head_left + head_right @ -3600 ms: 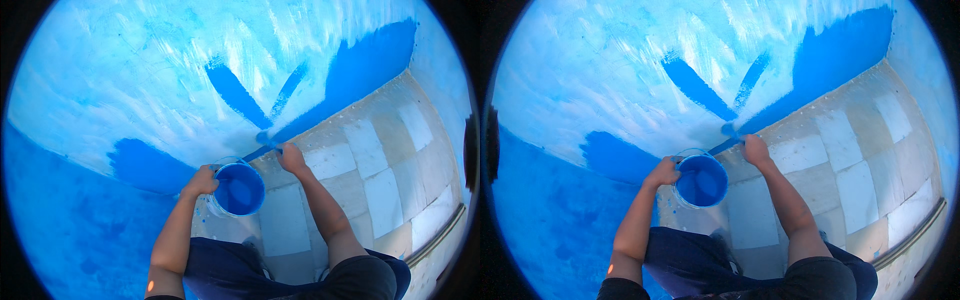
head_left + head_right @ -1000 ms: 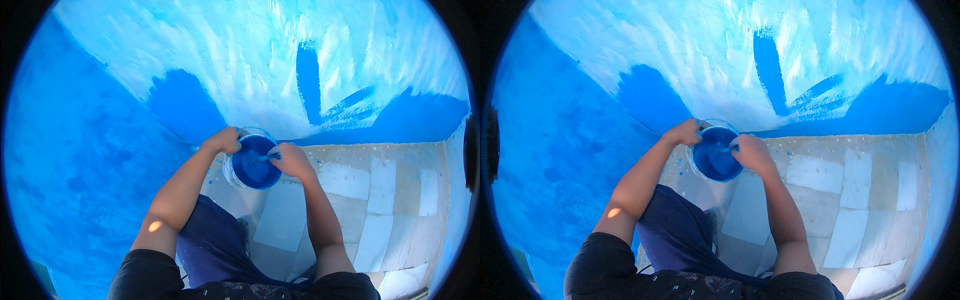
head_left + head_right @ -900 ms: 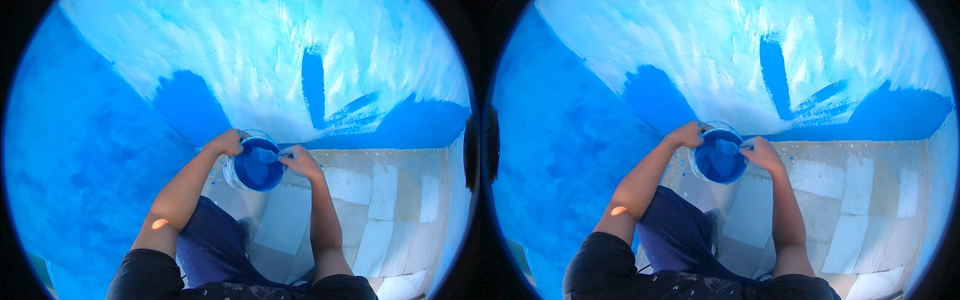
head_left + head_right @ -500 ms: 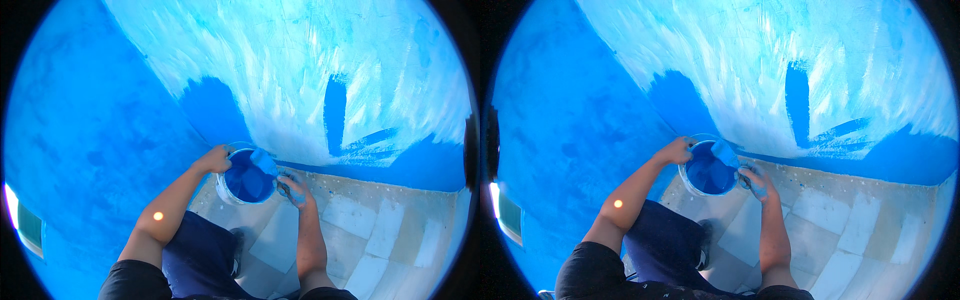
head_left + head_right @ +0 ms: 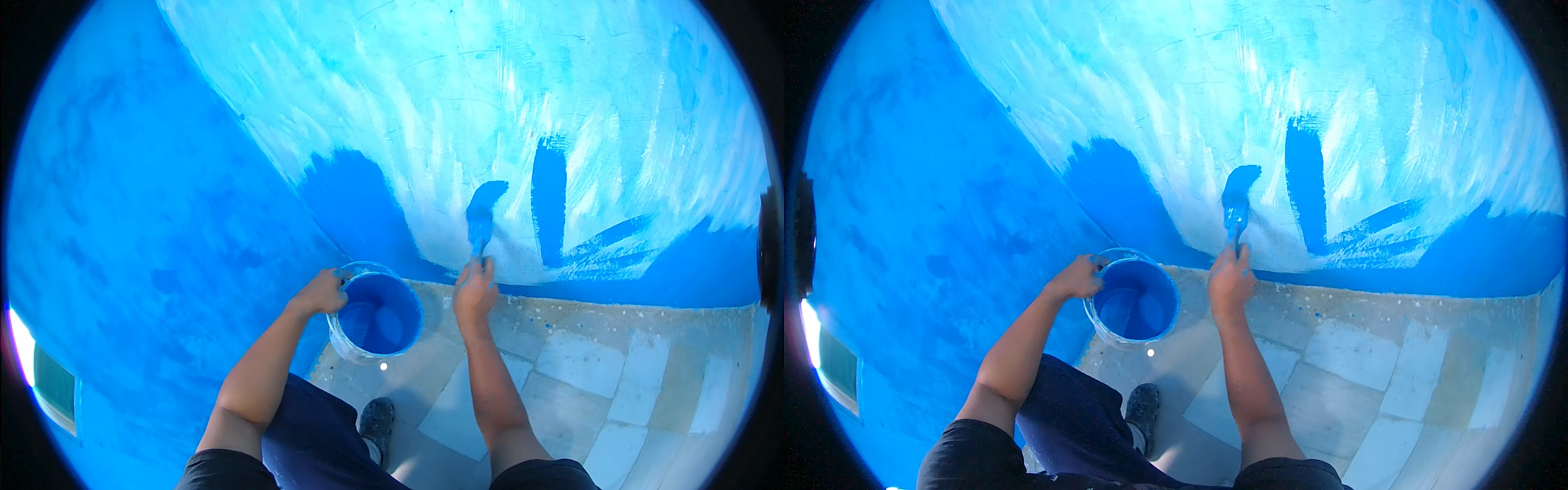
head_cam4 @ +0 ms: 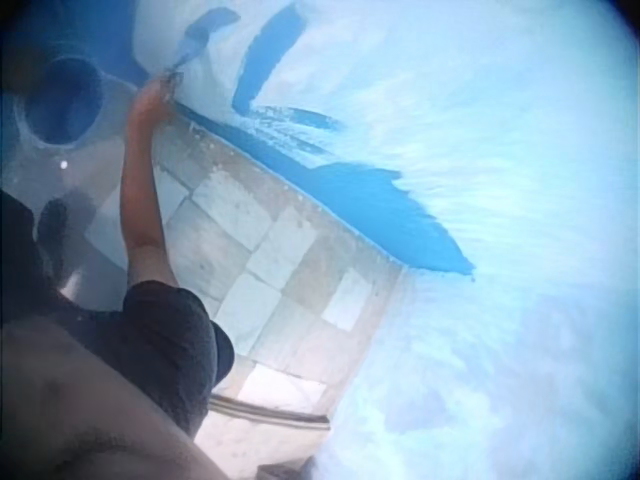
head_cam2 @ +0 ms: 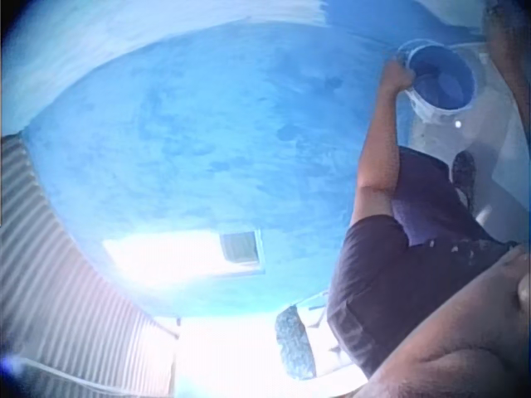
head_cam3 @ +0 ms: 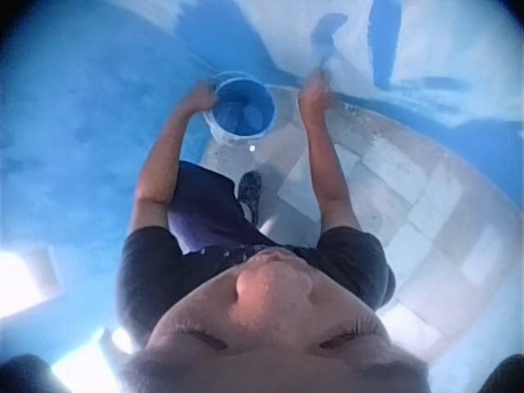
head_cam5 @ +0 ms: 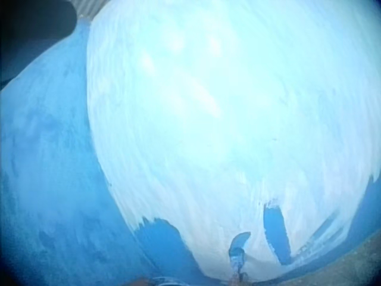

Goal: The person paints the lower corner of a blue wall using a brush and a bucket of paint.

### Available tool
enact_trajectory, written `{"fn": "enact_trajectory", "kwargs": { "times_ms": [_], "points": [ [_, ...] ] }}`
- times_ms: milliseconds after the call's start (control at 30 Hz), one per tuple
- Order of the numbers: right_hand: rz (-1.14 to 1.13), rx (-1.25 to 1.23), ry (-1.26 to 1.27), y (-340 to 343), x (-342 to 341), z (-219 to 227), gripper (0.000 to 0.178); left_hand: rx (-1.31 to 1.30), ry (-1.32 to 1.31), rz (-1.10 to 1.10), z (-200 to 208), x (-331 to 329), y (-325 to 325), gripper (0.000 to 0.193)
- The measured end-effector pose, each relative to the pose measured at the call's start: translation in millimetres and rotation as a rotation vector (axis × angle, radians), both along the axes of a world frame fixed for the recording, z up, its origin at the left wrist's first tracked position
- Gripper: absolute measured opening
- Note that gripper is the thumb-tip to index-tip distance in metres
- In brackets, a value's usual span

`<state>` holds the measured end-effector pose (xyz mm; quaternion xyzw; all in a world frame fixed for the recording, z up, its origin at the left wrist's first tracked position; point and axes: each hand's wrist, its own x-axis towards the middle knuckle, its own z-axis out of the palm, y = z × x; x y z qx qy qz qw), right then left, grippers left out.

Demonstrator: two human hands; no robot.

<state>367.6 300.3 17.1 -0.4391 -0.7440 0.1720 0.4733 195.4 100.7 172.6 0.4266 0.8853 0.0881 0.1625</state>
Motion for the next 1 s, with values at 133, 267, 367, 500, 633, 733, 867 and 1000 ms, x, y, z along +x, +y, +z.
{"fn": "enact_trajectory", "kwargs": {
  "times_ms": [133, 267, 367, 500, 633, 733, 867, 1000],
  "points": [
    [0.116, -0.161, -0.174, -27, -25, -82, 0.026, 0.005, -0.027, 0.006, 0, -9, -4, 0.049],
    [0.247, -0.403, -0.081, 4, -7, -113, 0.026, 0.056, 0.046, -0.141, -17, -29, -7, 0.051],
    [0.151, -0.47, 0.361, 59, 42, -88, 0.028, -0.013, -0.035, -0.032, -19, -31, -5, 0.053],
    [0.058, -0.598, 0.687, 61, 105, -11, 0.031, -0.051, -0.168, 0.005, -24, -45, -8, 0.055],
    [-0.295, -0.121, 0.594, 41, 71, -45, 0.029, -0.014, -0.132, -0.066, -33, -53, -6, 0.056],
    [-0.321, -0.098, 0.391, 13, -5, -124, 0.029, 0.0, -0.121, -0.064, -29, -46, 2, 0.057],
    [0.165, -0.499, 0.171, -39, -41, -139, 0.031, -0.057, -0.059, -0.024, -31, -56, -4, 0.058],
    [0.212, -0.439, -0.011, 13, -4, -200, 0.027, -0.091, -0.064, -0.097, -38, -45, 30, 0.058]
  ]
}}
